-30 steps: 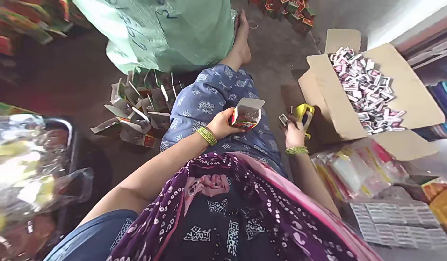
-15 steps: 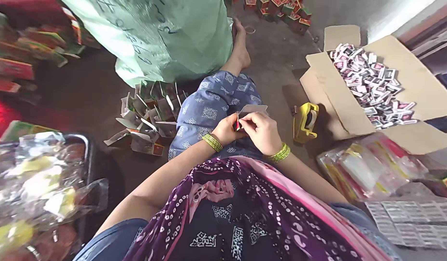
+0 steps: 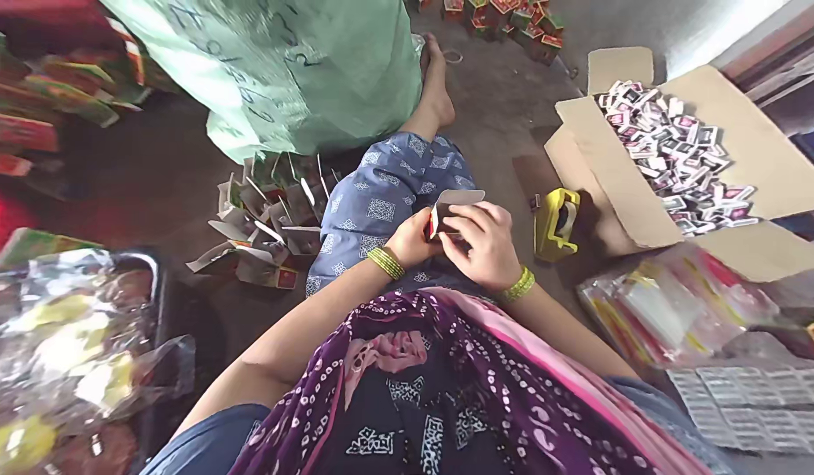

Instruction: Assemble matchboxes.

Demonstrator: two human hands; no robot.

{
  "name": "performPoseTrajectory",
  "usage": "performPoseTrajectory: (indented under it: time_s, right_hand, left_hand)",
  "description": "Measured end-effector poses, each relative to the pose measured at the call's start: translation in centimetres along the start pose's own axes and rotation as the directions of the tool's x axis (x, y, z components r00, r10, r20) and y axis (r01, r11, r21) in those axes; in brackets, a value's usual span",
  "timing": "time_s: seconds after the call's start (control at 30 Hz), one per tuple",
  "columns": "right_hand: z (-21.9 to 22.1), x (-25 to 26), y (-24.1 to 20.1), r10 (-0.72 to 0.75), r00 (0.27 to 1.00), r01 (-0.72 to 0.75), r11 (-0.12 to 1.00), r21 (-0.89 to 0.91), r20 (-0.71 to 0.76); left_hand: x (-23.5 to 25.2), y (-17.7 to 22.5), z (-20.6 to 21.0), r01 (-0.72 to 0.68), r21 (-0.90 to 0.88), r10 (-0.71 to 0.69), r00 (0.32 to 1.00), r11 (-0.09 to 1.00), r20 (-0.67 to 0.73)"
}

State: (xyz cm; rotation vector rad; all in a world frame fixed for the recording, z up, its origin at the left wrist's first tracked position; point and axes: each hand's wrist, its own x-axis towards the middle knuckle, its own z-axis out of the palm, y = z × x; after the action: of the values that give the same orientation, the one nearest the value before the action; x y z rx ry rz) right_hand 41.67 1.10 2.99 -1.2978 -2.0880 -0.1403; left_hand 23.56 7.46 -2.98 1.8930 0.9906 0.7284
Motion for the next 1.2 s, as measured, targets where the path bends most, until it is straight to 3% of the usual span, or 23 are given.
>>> performPoseTrajectory:
  time_s: [0.07, 0.13, 0.23, 0.33, 0.5, 0.57, 0.7, 0.83, 0.93, 1.1, 1.2]
  right_hand:
    - [-0.7, -0.2, 1.0, 0.078, 0.989, -0.064, 0.992, 0.110, -0.124]
    - [-0.8, -0.9, 2.2, 0.176, 0.973, -0.133, 0.957, 0.257, -0.152]
    - [-0.6, -2.3, 3.8, 0.282, 0.959, -0.231, 0.845, 0.482, -0.034]
    - [0.0, -3.7, 4.8, 0.319, 0.944, -0.290, 0.688, 0.665, 0.082]
    - [0.5, -4.6, 5.2, 0.437, 0.891, -0.371, 0.539, 0.756, 0.126]
    - [0.4, -4.5, 5.2, 0.420, 0.893, -0.382, 0.518, 0.766, 0.161]
    - [0.6, -4.6, 5.4, 0.320, 0.927, -0.355, 0.581, 0.732, 0.195]
    - [0.8, -4.5, 6.3, 0.134, 0.983, -0.182, 0.830, 0.527, 0.128]
    - [0.4, -4.2, 6.6, 0.098, 0.978, -0.153, 0.935, 0.319, 0.182]
    - [-0.2, -3.1, 6.3, 0.104, 0.966, -0.139, 0.981, 0.137, 0.239]
    - [-0.1, -2.9, 5.9, 0.213, 0.948, -0.290, 0.882, 0.371, 0.236]
  left_hand:
    - [-0.3, 0.3, 0.0, 0.021, -0.111, -0.023, 1.000, 0.994, -0.015]
    - [-0.5, 0.3, 0.3, -0.035, -0.231, 0.022, 0.998, 0.972, -0.060]
    - [-0.4, 0.2, 0.9, -0.181, -0.295, 0.149, 0.980, 0.938, -0.129]
    - [-0.6, 0.2, 1.4, -0.249, -0.291, 0.228, 0.968, 0.924, -0.104]
    - [-0.6, 0.2, 1.7, -0.279, -0.252, 0.277, 0.960, 0.927, -0.048]
    - [-0.5, -0.1, 1.9, -0.302, -0.253, 0.300, 0.953, 0.919, -0.045]
    - [-0.4, -0.6, 2.3, -0.300, -0.238, 0.308, 0.952, 0.924, -0.004]
    - [-0.2, -0.2, 1.8, -0.242, -0.206, 0.263, 0.961, 0.948, 0.080]
    - [-0.1, -0.1, 1.4, -0.239, -0.163, 0.257, 0.961, 0.957, 0.101]
    - [-0.2, 0.3, 0.8, -0.262, -0.103, 0.270, 0.960, 0.960, 0.079]
    - [-0.3, 0.1, 0.8, -0.306, -0.157, 0.317, 0.947, 0.939, 0.051]
